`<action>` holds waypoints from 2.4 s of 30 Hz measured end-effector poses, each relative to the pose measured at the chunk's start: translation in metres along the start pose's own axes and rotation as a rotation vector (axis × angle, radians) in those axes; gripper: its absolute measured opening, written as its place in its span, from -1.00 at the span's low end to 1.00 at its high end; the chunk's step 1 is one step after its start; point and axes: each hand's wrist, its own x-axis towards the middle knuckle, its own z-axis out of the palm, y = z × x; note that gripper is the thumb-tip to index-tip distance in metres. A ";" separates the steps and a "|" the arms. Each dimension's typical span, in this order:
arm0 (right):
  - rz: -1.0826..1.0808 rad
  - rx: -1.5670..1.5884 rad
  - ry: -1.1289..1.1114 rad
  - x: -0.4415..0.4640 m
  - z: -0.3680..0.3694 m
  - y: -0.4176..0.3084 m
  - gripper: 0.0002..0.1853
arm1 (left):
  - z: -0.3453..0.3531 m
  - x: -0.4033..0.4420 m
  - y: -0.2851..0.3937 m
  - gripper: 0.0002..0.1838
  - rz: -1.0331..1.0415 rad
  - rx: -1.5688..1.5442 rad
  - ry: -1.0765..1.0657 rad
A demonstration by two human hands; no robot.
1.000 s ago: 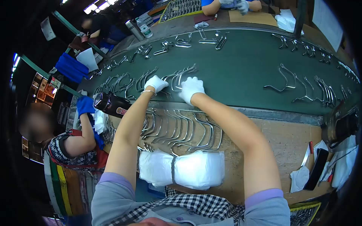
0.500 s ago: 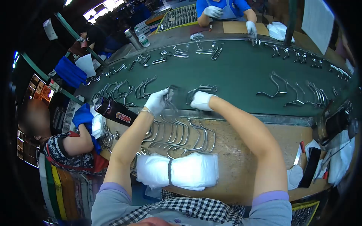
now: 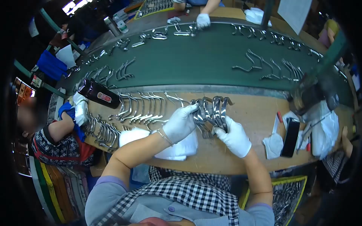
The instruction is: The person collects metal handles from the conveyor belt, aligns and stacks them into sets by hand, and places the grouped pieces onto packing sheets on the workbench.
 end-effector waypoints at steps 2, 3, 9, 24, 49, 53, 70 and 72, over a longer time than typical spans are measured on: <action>-0.009 -0.077 0.040 -0.021 0.002 0.012 -0.71 | 0.007 -0.009 -0.014 -0.77 -0.107 -0.056 -0.073; -0.045 -0.155 0.072 -0.030 0.004 0.018 -0.73 | 0.008 -0.012 -0.023 -0.77 -0.125 -0.070 -0.069; -0.317 -0.759 0.259 -0.056 0.008 0.055 -0.75 | -0.011 -0.023 -0.057 -0.78 -0.166 0.422 0.135; 0.024 0.069 0.208 -0.068 0.017 0.071 -0.68 | 0.002 -0.035 -0.051 -0.46 -0.187 0.155 -0.138; 0.056 -0.065 0.079 -0.066 0.008 0.059 -0.63 | 0.008 -0.015 -0.042 -0.26 -0.474 -0.128 -0.141; -0.041 -0.582 0.202 -0.071 -0.007 0.033 -0.53 | 0.013 -0.013 -0.041 -0.21 -0.469 -0.132 -0.178; 0.185 -1.155 0.008 0.078 0.021 -0.002 -0.64 | 0.014 -0.013 -0.058 -0.12 -0.362 -0.249 -0.152; 0.124 -1.089 0.121 0.077 0.010 0.002 -0.62 | 0.018 -0.015 -0.057 -0.14 -0.356 -0.205 -0.141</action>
